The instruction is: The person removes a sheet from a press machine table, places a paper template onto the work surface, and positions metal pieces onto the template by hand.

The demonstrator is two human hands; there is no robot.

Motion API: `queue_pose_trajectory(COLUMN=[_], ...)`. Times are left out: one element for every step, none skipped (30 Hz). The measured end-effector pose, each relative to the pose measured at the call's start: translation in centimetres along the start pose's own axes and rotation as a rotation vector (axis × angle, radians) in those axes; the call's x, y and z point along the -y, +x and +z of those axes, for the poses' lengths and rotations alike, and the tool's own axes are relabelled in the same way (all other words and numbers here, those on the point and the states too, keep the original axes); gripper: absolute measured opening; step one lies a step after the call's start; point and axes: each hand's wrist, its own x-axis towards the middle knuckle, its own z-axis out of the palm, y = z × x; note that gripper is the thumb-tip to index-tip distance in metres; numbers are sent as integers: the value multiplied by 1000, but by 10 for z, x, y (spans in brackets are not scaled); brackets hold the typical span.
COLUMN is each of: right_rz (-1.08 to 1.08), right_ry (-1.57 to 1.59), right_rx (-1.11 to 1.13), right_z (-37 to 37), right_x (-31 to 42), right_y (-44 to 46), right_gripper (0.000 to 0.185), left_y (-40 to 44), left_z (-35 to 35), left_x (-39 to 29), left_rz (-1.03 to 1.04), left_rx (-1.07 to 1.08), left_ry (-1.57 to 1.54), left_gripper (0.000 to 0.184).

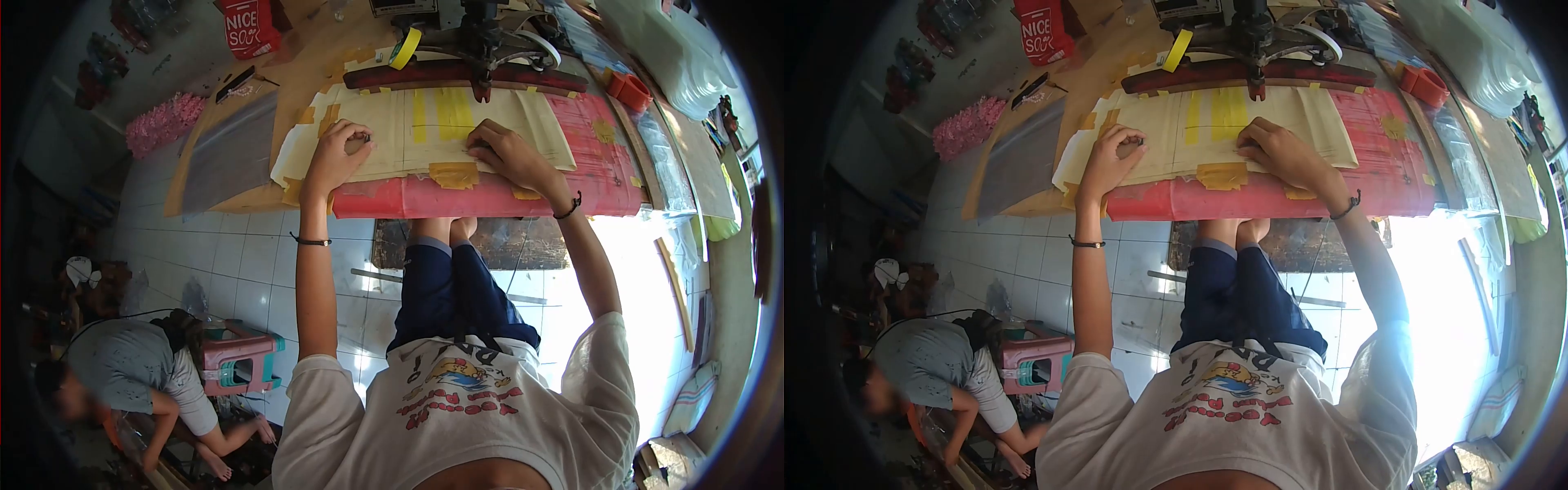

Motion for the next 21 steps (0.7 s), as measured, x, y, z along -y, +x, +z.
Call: queue_pose_trajectory(right_rz=[-7,-13,-13,-11,-9,-17,-23,-28,51,129,205,219,235,252,274,293,309,324,338,351,354], right_ry=[7,16,43,71,98,89,80,72,147,222,294,339,386,432,492,551,610,629,650,670,665], right_rx=[-23,-46,-56,-65,-73,-96,-118,-140,-171,-202,-232,-239,-249,-263,-307,-351,-395,-393,-392,-390,-399], right_z=[2,3,3,3,3,3,2,2,-1,-6,-8,-7,-4,-3,-3,-4,-6,-8,-9,-10,-10], right_x=[0,-1,-1,0,0,-1,-2,-3,-4,-6,-8,-10,-13,-15,-14,-11,-10,-10,-10,-9,-10], right_y=[-1,-2,-2,-2,-2,-2,-2,-3,-6,-10,-12,-12,-13,-14,-14,-12,-11,-10,-10,-10,-10], right_gripper=[16,15,15,15,14,14,14,14,14,14,14,15,16,16,17,17,18,19,19,20,21], left_y=[0,0,0,0,0,0,0,0,0,1,1,1,1,1,0,1,2,2,1,1,1], left_z=[0,1,1,1,1,0,1,1,0,0,0,1,1,1,1,1,0,0,0,0,1], left_x=[1,1,1,1,2,2,2,2,1,1,1,2,2,2,2,2,1,2,3,3,4], left_rz=[3,6,8,10,7,5,2,-4,-11,-17,-15,-13,-10,-5,1,9,0,-9,-19,-14,-9], left_rx=[0,-3,-5,-6,-2,0,2,0,-2,-6,-11,-16,-18,-17,-16,-17,-11,-8,-6,-15,-24], left_ry=[4,6,8,9,5,0,-5,-3,-3,-2,-9,-16,-22,-13,-3,7,13,19,27,26,25], left_gripper=[20,20,21,21,20,20,20,20,20,20,20,20,20,20,20,21,20,20,20,19,19])
